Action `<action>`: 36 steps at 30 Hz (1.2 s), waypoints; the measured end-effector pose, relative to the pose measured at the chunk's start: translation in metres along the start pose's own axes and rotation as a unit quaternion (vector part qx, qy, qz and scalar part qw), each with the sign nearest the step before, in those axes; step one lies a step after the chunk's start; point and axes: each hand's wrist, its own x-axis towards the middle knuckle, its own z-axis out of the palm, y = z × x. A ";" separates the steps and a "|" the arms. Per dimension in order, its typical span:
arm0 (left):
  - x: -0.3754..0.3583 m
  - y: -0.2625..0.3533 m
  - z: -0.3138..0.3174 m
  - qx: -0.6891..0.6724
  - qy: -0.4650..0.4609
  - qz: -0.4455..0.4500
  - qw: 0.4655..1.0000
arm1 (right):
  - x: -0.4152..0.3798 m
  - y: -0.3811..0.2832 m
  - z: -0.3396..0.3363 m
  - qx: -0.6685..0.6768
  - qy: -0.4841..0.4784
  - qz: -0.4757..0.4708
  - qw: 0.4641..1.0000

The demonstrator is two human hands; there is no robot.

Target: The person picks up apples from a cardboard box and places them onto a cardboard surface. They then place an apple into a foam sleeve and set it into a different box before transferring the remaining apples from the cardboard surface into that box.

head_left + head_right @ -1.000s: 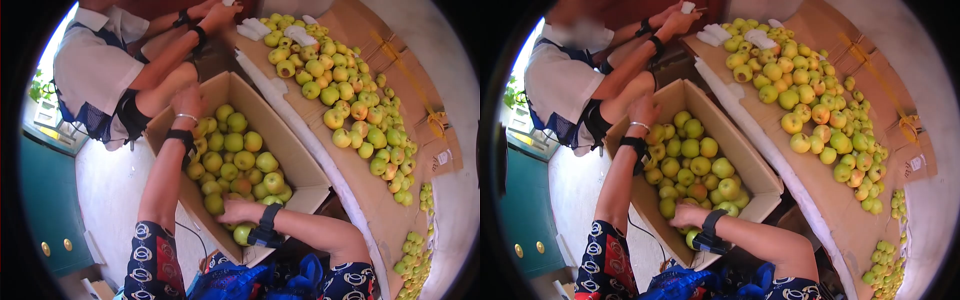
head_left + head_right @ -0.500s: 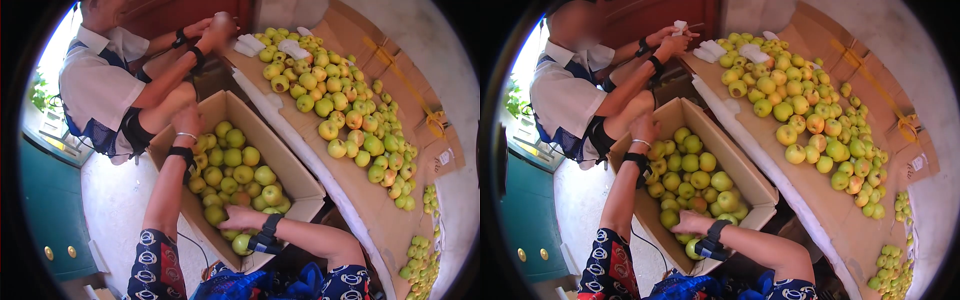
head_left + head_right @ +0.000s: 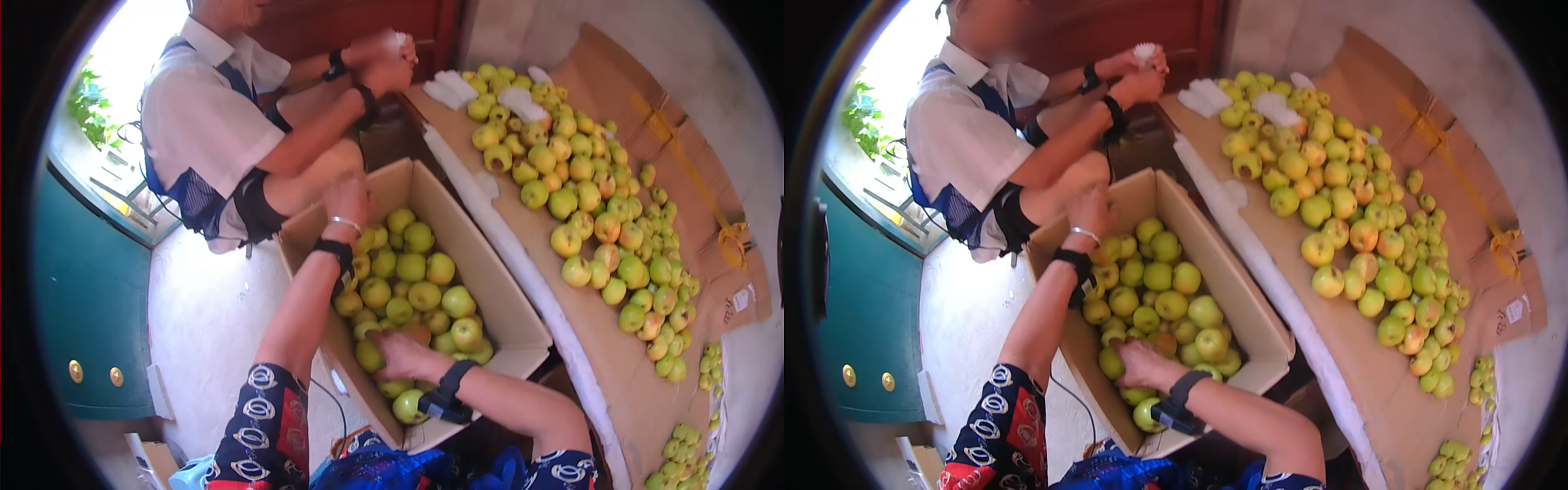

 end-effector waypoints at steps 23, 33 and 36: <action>0.015 -0.028 0.004 -0.162 -0.039 0.015 0.986 | -0.025 0.041 -0.089 -0.063 0.128 0.292 0.946; 0.019 -0.034 0.003 -0.235 -0.071 0.024 0.969 | 0.008 0.088 -0.058 -0.138 -0.030 0.355 0.924; 0.025 -0.049 0.028 -0.163 -0.031 0.096 0.982 | -0.016 0.027 -0.086 -0.129 -0.043 0.447 0.884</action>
